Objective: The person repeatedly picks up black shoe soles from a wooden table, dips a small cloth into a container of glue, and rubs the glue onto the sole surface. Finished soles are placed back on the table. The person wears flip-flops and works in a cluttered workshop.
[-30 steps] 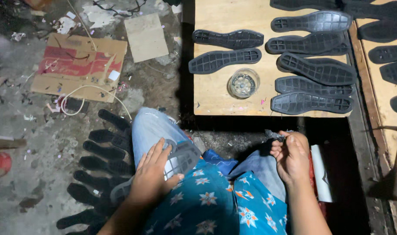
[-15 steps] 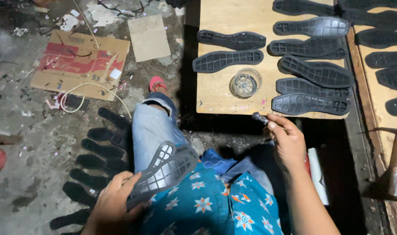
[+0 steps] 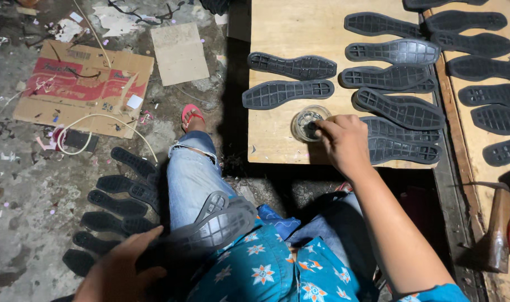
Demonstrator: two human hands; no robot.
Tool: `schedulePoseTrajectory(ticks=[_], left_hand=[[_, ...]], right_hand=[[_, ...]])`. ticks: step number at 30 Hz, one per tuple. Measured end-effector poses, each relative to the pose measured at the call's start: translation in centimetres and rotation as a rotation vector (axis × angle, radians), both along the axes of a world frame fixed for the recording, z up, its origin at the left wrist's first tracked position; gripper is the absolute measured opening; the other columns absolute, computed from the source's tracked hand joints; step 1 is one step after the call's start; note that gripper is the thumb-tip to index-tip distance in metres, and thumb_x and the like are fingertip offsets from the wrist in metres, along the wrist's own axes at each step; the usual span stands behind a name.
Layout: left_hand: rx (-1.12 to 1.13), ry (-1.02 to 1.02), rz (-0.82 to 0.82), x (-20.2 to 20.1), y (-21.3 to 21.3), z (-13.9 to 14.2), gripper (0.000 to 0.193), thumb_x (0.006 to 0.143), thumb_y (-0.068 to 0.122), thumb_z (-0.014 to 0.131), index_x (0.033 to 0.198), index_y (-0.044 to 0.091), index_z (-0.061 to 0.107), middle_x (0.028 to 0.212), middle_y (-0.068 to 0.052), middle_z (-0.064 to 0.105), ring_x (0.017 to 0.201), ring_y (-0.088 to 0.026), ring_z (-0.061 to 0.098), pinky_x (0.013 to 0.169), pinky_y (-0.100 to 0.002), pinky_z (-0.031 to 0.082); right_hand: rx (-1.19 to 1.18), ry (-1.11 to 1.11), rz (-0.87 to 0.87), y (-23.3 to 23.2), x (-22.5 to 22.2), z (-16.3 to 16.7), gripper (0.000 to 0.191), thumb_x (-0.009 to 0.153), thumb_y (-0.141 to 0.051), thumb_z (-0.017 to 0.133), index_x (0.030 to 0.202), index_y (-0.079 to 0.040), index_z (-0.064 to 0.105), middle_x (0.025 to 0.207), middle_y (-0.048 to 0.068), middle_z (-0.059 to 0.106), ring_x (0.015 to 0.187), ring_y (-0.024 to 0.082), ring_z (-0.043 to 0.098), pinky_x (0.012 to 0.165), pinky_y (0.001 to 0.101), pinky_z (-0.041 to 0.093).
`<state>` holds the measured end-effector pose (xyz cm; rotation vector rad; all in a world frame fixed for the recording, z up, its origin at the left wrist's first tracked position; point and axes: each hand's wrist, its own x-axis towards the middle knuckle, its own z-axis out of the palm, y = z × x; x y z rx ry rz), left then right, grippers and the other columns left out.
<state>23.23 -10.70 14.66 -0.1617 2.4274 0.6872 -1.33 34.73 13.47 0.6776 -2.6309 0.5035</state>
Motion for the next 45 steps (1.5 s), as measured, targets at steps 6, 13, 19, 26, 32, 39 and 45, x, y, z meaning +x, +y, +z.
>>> schedulePoseTrajectory(ticks=[6, 13, 19, 26, 32, 39, 45], left_hand=[[0.568, 0.246, 0.302, 0.1, -1.0, 1.7, 0.094, 0.062, 0.011, 0.090, 0.150, 0.009, 0.057, 0.139, -0.016, 0.064, 0.128, -0.029, 0.063, 0.105, -0.043, 0.054], [1.448, 0.630, 0.835, -2.0, 2.1, 2.4, 0.061, 0.100, 0.044, 0.065, 0.148, 0.009, 0.050, 0.119, -0.012, 0.065, 0.107, -0.028, 0.069, 0.095, -0.054, 0.059], [1.822, 0.081, 1.032, -7.4, 9.9, -2.2, 0.091, 0.105, 0.072, 0.047, 0.141, -0.012, 0.045, 0.123, -0.024, 0.060, 0.110, -0.035, 0.061, 0.097, -0.047, 0.052], [2.088, -0.435, 0.589, -6.8, 14.2, 0.1, 0.097, 0.084, 0.021, 0.063, 0.164, 0.014, 0.008, 0.163, -0.014, 0.032, 0.131, -0.041, 0.054, 0.103, -0.055, 0.050], [2.223, -0.485, 0.329, -9.3, 16.1, 2.7, 0.108, 0.086, 0.015, 0.064, 0.172, 0.017, -0.002, 0.167, -0.016, 0.027, 0.130, -0.045, 0.052, 0.104, -0.055, 0.053], [2.069, -0.446, 0.277, -9.0, 18.1, 5.4, 0.113, 0.084, 0.019, 0.068, 0.171, 0.018, -0.004, 0.167, -0.017, 0.025, 0.126, -0.041, 0.055, 0.099, -0.050, 0.055], [1.759, -0.384, 0.220, -8.7, 17.5, 6.4, 0.121, 0.078, 0.032, 0.067, 0.173, 0.020, -0.005, 0.147, -0.038, 0.041, 0.111, -0.042, 0.062, 0.093, -0.042, 0.057]], right_hand=[[0.051, 0.049, 0.002, -0.5, -0.5, 0.0, 0.027, 0.084, -0.016, 0.079, 0.111, -0.016, 0.078, 0.102, 0.001, 0.069, 0.101, 0.029, 0.058, 0.091, 0.0439, 0.041], [-0.127, 0.066, -0.070, 0.6, 1.1, 0.0, 0.023, 0.092, -0.014, 0.078, 0.114, -0.009, 0.075, 0.101, 0.007, 0.068, 0.097, 0.031, 0.059, 0.087, 0.0437, 0.045], [-0.718, -0.260, -0.190, 1.7, 2.0, -0.8, 0.024, 0.101, -0.016, 0.069, 0.120, -0.002, 0.072, 0.101, 0.010, 0.069, 0.089, 0.018, 0.065, 0.081, 0.0326, 0.052], [-1.360, -0.655, -0.238, 1.1, 6.5, 1.1, 0.025, 0.102, -0.018, 0.058, 0.117, 0.000, 0.069, 0.097, 0.010, 0.073, 0.083, 0.017, 0.070, 0.078, 0.0295, 0.058], [-0.791, -0.289, 0.000, -2.5, 12.3, 6.2, 0.024, 0.100, -0.007, 0.061, 0.118, 0.005, 0.070, 0.107, 0.012, 0.073, 0.095, 0.019, 0.068, 0.086, 0.0279, 0.053], [-0.647, -0.058, 0.063, -5.1, 12.4, 9.8, 0.021, 0.098, -0.001, 0.064, 0.118, 0.005, 0.068, 0.105, 0.016, 0.071, 0.094, 0.024, 0.069, 0.085, 0.0319, 0.054], [-0.553, 0.027, 0.211, -5.6, 12.9, 10.2, 0.015, 0.093, 0.001, 0.066, 0.109, 0.003, 0.067, 0.106, 0.016, 0.071, 0.093, 0.029, 0.069, 0.085, 0.0358, 0.054]])
